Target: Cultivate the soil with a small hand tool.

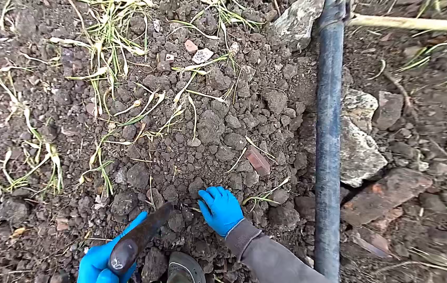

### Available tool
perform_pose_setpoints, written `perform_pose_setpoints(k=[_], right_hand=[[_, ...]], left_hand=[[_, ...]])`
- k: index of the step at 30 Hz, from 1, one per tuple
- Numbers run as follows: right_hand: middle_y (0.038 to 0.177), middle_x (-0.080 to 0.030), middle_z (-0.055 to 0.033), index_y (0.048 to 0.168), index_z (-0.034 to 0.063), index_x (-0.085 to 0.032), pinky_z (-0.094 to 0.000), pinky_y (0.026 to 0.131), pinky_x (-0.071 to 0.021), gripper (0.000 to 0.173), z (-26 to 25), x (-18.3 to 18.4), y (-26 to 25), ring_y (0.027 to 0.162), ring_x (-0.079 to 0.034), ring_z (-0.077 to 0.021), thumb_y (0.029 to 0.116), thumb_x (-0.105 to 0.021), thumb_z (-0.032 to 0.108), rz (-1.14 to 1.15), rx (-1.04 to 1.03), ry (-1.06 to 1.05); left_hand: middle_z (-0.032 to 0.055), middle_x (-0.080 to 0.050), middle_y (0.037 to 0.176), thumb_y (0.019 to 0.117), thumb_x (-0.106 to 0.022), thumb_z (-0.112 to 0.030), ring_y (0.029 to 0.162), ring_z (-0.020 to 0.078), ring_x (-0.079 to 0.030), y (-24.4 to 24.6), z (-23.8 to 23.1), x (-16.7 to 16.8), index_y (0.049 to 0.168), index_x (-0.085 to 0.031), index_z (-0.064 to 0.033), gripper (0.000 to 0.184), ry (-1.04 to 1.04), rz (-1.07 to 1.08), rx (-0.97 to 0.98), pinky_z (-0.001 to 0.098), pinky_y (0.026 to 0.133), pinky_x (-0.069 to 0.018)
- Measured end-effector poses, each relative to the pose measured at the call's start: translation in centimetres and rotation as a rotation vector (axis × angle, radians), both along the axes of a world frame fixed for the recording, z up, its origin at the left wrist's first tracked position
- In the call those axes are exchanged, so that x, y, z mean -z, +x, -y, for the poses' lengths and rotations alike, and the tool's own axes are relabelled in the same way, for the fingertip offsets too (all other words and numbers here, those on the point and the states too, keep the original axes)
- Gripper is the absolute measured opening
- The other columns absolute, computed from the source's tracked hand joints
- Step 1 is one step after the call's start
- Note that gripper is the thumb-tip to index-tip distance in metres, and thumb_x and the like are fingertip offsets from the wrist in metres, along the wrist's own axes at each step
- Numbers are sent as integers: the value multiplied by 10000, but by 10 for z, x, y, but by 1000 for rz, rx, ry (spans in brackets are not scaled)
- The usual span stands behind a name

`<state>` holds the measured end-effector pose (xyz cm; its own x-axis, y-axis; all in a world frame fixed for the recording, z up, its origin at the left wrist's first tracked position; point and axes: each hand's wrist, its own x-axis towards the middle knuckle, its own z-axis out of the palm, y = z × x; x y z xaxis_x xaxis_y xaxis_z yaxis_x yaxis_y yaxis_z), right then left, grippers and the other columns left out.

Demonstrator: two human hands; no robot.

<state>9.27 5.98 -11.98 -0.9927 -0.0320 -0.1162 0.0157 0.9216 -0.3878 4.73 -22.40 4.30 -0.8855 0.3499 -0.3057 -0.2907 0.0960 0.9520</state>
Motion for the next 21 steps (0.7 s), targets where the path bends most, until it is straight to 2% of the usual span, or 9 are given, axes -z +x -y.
perform_pose_setpoints(k=[1, 4, 7, 8, 11, 14, 17, 19, 21], right_hand=[[1110, -721, -172, 1209, 136, -757, -531, 802, -572, 345, -18, 1, -5, 1008, -694, -382, 941, -635, 317, -66, 159, 51], [1402, -561, -246, 1487, 173, -557, -643, 921, -501, 571, -66, -11, -44, 1200, -593, -480, 990, -662, 431, 252, 470, 136], [1319, -623, -239, 1402, 74, -604, -635, 805, -560, 612, -83, -19, -71, 1050, -686, -450, 1028, -538, 553, 479, 427, 241], [1305, -644, -229, 1380, 74, -613, -636, 814, -557, 607, -82, -24, -75, 1049, -698, -440, 1041, -500, 565, 548, 415, 258], [1229, -699, -192, 1292, 107, -650, -629, 847, -547, 545, -83, -33, -85, 1072, -705, -408, 1056, -460, 561, 632, 375, 276], [1119, -730, -172, 1167, 95, -713, -620, 822, -556, 295, -78, -32, -67, 1017, -716, -390, 1067, -556, 324, 347, 279, 168], [989, -764, -189, 1316, 57, -691, -581, 716, -605, 344, -56, -17, -29, 850, -754, -398, 998, -587, 140, -127, 96, -10], [980, -776, -153, 1219, 63, -742, -527, 721, -628, 304, -36, -16, -12, 848, -766, -348, 983, -573, 152, -198, 25, -82], [969, -770, -134, 1091, 78, -775, -491, 757, -633, 241, -18, -19, -4, 891, -764, -314, 987, -570, 152, -171, 3, -155]], left_hand=[[-70, -571, 595, 890, -528, -783, 432, 2, -469, -2, 0, 1, 957, -711, -130, 681, -19, 33, -32, 170, 408, -389], [-61, -567, 611, 891, -415, -837, 444, 18, -450, -4, 21, 13, 1194, -687, -132, 814, 16, 85, -76, 200, 421, -399], [-77, -597, 645, 906, -455, -804, 495, 15, -510, -13, 31, 3, 1115, -692, -203, 679, 186, 38, -116, 186, 460, -416], [-87, -597, 634, 900, -435, -816, 493, 9, -521, -11, 27, -1, 1014, -696, -221, 660, 170, -9, -130, 185, 457, -415], [-80, -559, 621, 911, -454, -805, 475, 16, -477, -9, 15, 8, 961, -670, -150, 691, 6, -12, -108, 201, 442, -404], [-95, -507, 550, 889, -469, -815, 425, 15, -445, -7, 15, 21, 810, -637, -190, 652, -81, 98, -97, 202, 398, -380], [-112, -463, 517, 865, -561, -786, 411, -14, -401, -24, 7, -14, 712, -625, -234, 576, -97, 107, -96, 167, 382, -328], [-131, -475, 546, 869, -592, -756, 441, -37, -416, -37, -2, -51, 756, -639, -263, 508, -56, 27, -52, 140, 409, -324], [-112, -563, 600, 908, -606, -697, 457, -30, -462, -44, -5, -62, 987, -730, -243, 477, 16, -47, 2, 139, 414, -367]])
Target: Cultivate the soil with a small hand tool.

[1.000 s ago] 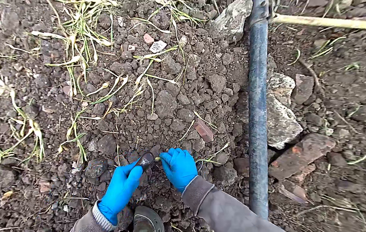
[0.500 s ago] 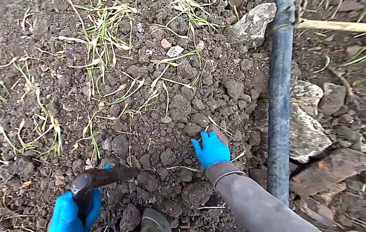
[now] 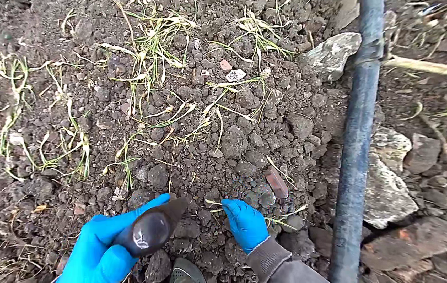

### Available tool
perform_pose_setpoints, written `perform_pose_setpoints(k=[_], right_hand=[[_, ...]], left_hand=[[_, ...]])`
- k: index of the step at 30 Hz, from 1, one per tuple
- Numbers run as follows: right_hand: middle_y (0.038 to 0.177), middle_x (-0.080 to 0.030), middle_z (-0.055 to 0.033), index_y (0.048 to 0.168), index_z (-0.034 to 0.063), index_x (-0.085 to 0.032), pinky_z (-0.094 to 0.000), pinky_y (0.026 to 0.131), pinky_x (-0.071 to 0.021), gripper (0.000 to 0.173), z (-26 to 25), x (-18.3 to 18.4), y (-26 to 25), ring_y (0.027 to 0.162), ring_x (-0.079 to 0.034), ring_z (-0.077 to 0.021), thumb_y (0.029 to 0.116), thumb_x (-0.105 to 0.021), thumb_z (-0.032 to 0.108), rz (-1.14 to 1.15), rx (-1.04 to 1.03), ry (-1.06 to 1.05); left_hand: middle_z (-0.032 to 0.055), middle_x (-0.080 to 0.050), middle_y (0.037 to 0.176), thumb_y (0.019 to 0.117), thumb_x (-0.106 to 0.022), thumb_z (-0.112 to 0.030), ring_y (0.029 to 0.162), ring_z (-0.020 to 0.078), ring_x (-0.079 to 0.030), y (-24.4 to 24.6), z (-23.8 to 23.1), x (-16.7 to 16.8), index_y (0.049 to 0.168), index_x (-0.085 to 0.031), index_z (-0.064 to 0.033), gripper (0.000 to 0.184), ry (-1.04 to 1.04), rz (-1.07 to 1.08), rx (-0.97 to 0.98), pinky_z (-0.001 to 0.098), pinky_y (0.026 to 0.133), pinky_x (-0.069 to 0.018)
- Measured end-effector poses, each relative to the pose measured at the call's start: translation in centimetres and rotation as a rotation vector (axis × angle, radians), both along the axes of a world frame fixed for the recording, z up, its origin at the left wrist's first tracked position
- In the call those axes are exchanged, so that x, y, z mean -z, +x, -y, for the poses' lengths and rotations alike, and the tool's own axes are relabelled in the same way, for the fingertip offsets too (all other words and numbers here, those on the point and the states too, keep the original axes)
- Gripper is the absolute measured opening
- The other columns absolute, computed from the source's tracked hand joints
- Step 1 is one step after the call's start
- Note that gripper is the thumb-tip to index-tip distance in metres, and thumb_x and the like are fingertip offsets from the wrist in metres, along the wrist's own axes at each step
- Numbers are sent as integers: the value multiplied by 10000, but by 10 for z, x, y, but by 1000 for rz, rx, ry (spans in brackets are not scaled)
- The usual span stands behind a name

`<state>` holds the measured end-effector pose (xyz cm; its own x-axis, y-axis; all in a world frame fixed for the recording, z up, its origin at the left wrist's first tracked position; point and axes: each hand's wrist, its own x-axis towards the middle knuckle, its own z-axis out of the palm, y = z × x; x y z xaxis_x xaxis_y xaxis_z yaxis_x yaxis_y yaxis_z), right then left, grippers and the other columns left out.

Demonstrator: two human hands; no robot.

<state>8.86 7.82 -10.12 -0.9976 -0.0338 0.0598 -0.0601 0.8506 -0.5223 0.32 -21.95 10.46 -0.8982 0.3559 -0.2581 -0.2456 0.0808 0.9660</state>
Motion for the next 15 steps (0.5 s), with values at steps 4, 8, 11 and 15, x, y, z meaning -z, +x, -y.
perform_pose_setpoints(k=[4, 8, 11, 15], right_hand=[[950, -756, -101, 1019, 114, -789, -460, 724, -626, 238, 25, -21, -16, 865, -753, -276, 994, -569, 202, 24, -43, -44], [1133, -716, -153, 1178, 92, -752, -499, 906, -564, 310, 58, -48, -54, 1066, -694, -342, 1052, -480, 172, 498, -335, 89], [1373, -605, -198, 1278, 47, -674, -545, 1030, -493, 326, 97, -31, -71, 1269, -587, -391, 1051, -444, 85, 857, -553, 232], [1244, -696, -148, 1250, 130, -730, -503, 920, -557, 401, 106, -8, -40, 1153, -670, -342, 995, -489, 324, 456, -347, 123]], left_hand=[[-111, -537, 582, 836, -539, -832, 460, 3, -435, 4, -22, 65, 1056, -789, -200, 715, -294, 122, 79, 224, 443, -393], [-127, -475, 563, 811, -563, -844, 469, -2, -416, 28, -11, 122, 893, -754, -177, 699, -234, 211, 39, 213, 454, -373], [-128, -439, 514, 875, -581, -765, 415, -25, -378, 43, 5, 92, 717, -646, -216, 575, -73, 148, -107, 169, 390, -313], [-114, -537, 587, 952, -519, -709, 470, -20, -449, 53, 37, 45, 916, -720, -172, 575, -55, -88, -184, 182, 440, -391]])
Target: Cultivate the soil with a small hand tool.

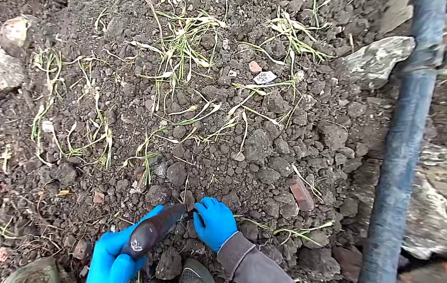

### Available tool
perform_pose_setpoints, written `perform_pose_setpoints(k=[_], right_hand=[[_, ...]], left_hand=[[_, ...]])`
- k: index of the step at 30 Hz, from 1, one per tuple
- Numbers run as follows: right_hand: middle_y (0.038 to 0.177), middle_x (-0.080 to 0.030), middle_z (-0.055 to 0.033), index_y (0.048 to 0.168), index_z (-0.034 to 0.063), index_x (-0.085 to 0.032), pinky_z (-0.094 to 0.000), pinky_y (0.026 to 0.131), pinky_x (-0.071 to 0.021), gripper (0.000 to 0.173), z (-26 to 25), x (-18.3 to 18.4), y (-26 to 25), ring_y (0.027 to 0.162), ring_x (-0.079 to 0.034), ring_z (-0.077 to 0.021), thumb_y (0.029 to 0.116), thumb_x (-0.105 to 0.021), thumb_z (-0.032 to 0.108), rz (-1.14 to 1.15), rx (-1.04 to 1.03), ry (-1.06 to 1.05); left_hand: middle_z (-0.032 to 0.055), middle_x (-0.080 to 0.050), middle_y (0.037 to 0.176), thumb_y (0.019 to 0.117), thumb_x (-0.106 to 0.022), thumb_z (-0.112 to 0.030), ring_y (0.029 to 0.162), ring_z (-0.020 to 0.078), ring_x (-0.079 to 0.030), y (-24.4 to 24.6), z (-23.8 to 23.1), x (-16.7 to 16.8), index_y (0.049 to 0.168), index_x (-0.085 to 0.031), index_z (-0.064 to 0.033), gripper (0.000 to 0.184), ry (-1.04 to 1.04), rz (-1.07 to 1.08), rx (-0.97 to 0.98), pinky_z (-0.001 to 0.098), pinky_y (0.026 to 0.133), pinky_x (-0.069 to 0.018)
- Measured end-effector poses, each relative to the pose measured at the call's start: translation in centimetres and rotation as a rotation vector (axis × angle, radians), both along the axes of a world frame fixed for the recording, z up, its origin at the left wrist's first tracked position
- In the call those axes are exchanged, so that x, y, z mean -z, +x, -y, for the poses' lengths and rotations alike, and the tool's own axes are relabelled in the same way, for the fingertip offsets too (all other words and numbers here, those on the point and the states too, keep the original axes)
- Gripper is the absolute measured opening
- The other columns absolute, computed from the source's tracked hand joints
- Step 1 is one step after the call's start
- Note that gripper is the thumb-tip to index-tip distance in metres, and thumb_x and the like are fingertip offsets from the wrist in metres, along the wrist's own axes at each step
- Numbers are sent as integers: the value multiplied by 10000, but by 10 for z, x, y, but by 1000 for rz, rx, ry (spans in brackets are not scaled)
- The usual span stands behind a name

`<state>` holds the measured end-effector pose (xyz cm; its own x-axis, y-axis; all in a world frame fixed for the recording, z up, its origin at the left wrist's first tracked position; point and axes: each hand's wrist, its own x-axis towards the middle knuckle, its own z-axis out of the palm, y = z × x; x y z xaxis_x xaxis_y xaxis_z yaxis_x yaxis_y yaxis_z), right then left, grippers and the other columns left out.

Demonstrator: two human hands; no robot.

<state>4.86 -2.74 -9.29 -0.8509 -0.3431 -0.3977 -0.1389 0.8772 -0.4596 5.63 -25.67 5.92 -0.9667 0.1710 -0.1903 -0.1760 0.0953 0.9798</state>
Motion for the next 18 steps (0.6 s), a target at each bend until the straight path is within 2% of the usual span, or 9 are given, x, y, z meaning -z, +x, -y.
perform_pose_setpoints(k=[2, 3, 4, 6, 10, 13, 14, 16, 18], right_hand=[[1347, -657, -147, 1438, 235, -631, -496, 915, -569, 467, 9, -1, -7, 1172, -671, -333, 1004, -499, 351, -18, 41, -55], [1441, -592, -156, 1502, 270, -562, -506, 948, -554, 494, 18, -7, -15, 1220, -644, -339, 1027, -478, 373, 85, 38, -41], [1512, -517, -171, 1533, 268, -519, -520, 975, -540, 504, 28, -14, -25, 1258, -614, -353, 1048, -461, 391, 196, 36, -8], [1557, -451, -192, 1536, 180, -500, -529, 990, -532, 519, 46, -25, -41, 1289, -588, -376, 1068, -451, 397, 302, 40, 72], [1552, -503, -152, 1474, 26, -535, -464, 1069, -503, 488, 45, -21, -34, 1321, -595, -329, 1105, -439, 331, 287, 108, 77], [1425, -617, -146, 1371, 41, -631, -459, 1031, -532, 386, 33, -14, -29, 1243, -650, -317, 1093, -468, 254, 224, 128, 72], [1420, -617, -145, 1408, 69, -599, -479, 1022, -530, 383, 32, -19, -34, 1237, -651, -323, 1096, -454, 237, 276, 121, 112], [1416, -626, -131, 1505, 139, -504, -516, 993, -538, 432, 32, -28, -42, 1210, -668, -328, 1083, -452, 214, 364, 168, 182], [1418, -632, -107, 1531, 173, -485, -509, 984, -547, 470, 31, -32, -44, 1193, -680, -309, 1064, -447, 216, 353, 221, 184]], left_hand=[[-114, -543, 601, 952, -498, -723, 480, -21, -453, 1, 11, 5, 981, -737, -142, 629, -62, -35, -31, 185, 449, -398], [-124, -517, 575, 935, -478, -756, 461, -31, -435, 3, 15, 12, 916, -726, -179, 629, -116, -10, -58, 173, 426, -377], [-125, -495, 541, 907, -463, -797, 429, -30, -421, 4, 18, 20, 807, -672, -216, 626, -136, 35, -94, 172, 395, -357], [-109, -481, 520, 882, -482, -812, 407, -14, -407, -1, 27, 23, 723, -616, -237, 612, -78, 100, -170, 176, 374, -335], [-68, -580, 606, 902, -502, -771, 475, 21, -527, -20, 36, -21, 972, -681, -213, 590, 218, 2, -152, 186, 438, -431], [-109, -536, 607, 916, -460, -781, 482, -15, -478, -47, 22, -52, 850, -642, -243, 573, 193, -105, -10, 153, 436, -372], [-115, -499, 573, 918, -470, -771, 451, -28, -443, -54, 16, -51, 811, -625, -244, 559, 123, -70, -7, 140, 411, -348], [-95, -437, 501, 876, -528, -796, 402, -8, -384, -61, 4, -25, 671, -591, -231, 604, -79, 57, -40, 166, 376, -311], [-97, -417, 490, 841, -522, -839, 408, 8, -374, -57, 5, 20, 622, -556, -220, 657, -165, 231, 2, 196, 398, -315]])
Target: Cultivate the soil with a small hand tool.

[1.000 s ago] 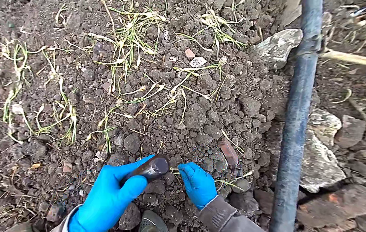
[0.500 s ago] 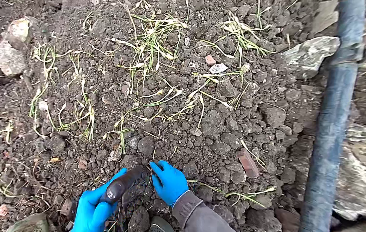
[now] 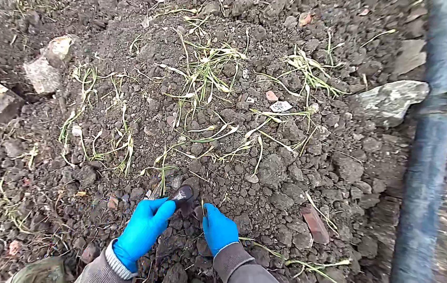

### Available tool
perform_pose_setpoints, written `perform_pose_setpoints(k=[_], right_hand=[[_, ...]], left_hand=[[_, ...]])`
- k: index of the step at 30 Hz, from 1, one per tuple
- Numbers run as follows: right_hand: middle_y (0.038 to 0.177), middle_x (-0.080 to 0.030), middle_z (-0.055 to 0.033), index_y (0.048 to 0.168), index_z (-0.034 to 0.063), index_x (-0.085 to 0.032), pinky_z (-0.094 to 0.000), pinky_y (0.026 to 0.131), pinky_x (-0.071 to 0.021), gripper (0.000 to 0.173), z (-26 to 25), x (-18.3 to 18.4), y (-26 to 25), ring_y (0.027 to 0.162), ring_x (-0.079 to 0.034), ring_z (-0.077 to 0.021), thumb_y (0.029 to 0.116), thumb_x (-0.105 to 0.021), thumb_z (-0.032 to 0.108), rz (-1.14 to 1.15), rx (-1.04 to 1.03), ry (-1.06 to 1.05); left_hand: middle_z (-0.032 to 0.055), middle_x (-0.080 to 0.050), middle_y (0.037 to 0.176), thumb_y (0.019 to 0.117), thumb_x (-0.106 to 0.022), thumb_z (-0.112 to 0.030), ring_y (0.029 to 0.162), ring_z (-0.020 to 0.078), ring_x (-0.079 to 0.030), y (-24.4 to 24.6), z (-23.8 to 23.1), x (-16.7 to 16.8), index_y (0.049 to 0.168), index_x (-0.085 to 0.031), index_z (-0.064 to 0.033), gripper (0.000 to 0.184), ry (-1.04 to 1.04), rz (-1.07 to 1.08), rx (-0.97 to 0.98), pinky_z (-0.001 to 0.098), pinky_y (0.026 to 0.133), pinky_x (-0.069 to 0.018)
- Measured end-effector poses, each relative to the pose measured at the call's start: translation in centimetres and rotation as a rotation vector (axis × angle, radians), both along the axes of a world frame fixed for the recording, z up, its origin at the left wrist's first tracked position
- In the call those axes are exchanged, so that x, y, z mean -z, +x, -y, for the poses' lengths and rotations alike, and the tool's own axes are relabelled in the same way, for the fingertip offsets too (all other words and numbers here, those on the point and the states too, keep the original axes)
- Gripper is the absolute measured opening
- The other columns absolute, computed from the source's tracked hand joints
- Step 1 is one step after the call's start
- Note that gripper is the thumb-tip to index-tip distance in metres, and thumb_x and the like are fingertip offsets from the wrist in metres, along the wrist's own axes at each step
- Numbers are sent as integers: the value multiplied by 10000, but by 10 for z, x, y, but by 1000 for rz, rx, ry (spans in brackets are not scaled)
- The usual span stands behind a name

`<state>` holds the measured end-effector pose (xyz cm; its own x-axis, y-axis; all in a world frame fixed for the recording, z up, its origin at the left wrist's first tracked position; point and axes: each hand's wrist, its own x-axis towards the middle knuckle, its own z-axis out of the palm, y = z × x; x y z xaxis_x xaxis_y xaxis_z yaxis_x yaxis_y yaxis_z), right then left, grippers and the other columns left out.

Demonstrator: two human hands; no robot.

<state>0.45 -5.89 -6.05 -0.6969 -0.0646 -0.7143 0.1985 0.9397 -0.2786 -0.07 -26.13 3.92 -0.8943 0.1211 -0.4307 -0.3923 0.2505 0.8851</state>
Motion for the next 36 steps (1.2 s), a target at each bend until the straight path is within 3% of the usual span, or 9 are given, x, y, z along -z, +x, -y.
perform_pose_setpoints(k=[5, 10, 13, 18, 21, 24, 29, 32, 36], right_hand=[[1227, -707, -150, 1175, 89, -750, -465, 947, -572, 305, -8, 19, 30, 1127, -695, -320, 989, -509, 108, -461, 1, -186], [1056, -748, -125, 1084, 85, -753, -452, 790, -629, 205, -22, 41, 52, 944, -752, -299, 977, -579, 71, -647, -46, -225], [1008, -744, -144, 1037, 74, -764, -481, 765, -626, 165, -29, 27, 34, 905, -749, -328, 956, -621, 82, -734, -113, -245], [1259, -681, -187, 1254, 67, -697, -511, 1007, -518, 302, -10, -24, -24, 1195, -650, -372, 1031, -492, 68, -287, -401, -98], [1332, -630, -190, 1275, 48, -669, -524, 1056, -476, 304, 22, 1, -30, 1273, -587, -376, 1047, -469, 64, -73, -570, -104], [1367, -612, -200, 1237, 25, -692, -552, 1084, -437, 300, 41, 19, -18, 1307, -548, -393, 1035, -489, 116, -49, -581, -119], [976, -748, -99, 863, 112, -770, -465, 765, -596, 320, 30, 42, 0, 949, -721, -310, 945, -559, 340, -841, -416, -259], [999, -759, -84, 922, 119, -794, -463, 756, -605, 265, 50, 33, -43, 962, -728, -301, 949, -580, 273, -1026, -353, -346], [1248, -719, -112, 1224, 105, -746, -522, 1001, -511, 288, 94, 12, -105, 1246, -621, -337, 1015, -612, 251, -726, -405, -238]], left_hand=[[-80, -447, 494, 886, -514, -787, 366, 12, -368, 25, 25, 8, 1009, -681, -78, 738, 168, 38, -253, 172, 353, -312], [-76, -559, 626, 934, -512, -734, 483, -11, -468, 14, 32, -62, 1032, -699, -164, 607, 397, -257, -11, 157, 451, -377], [-89, -595, 641, 909, -575, -714, 482, -21, -446, 0, 6, -61, 1041, -775, -152, 611, 145, -170, 60, 170, 436, -378], [-126, -478, 561, 831, -571, -785, 467, 1, -414, 13, -7, 27, 816, -729, -177, 628, -10, 81, 43, 227, 456, -373], [-133, -426, 506, 844, -587, -788, 417, -26, -373, 35, 14, 10, 668, -612, -234, 582, 134, 1, -116, 172, 392, -307], [-123, -483, 536, 922, -547, -723, 434, -34, -412, 51, 49, -25, 770, -683, -247, 518, 274, -192, -166, 157, 400, -332], [-109, -532, 586, 902, -542, -760, 466, -1, -456, 75, 80, -6, 850, -680, -218, 562, 214, -261, -312, 191, 436, -389], [-89, -558, 553, 885, -543, -772, 451, 23, -513, 79, 79, 28, 737, -649, -206, 595, 106, -215, -381, 210, 431, -445], [-22, -649, 703, 1006, -484, -630, 584, 69, -600, 63, 77, 18, 1105, -719, -43, 640, 171, -279, -285, 237, 554, -531]])
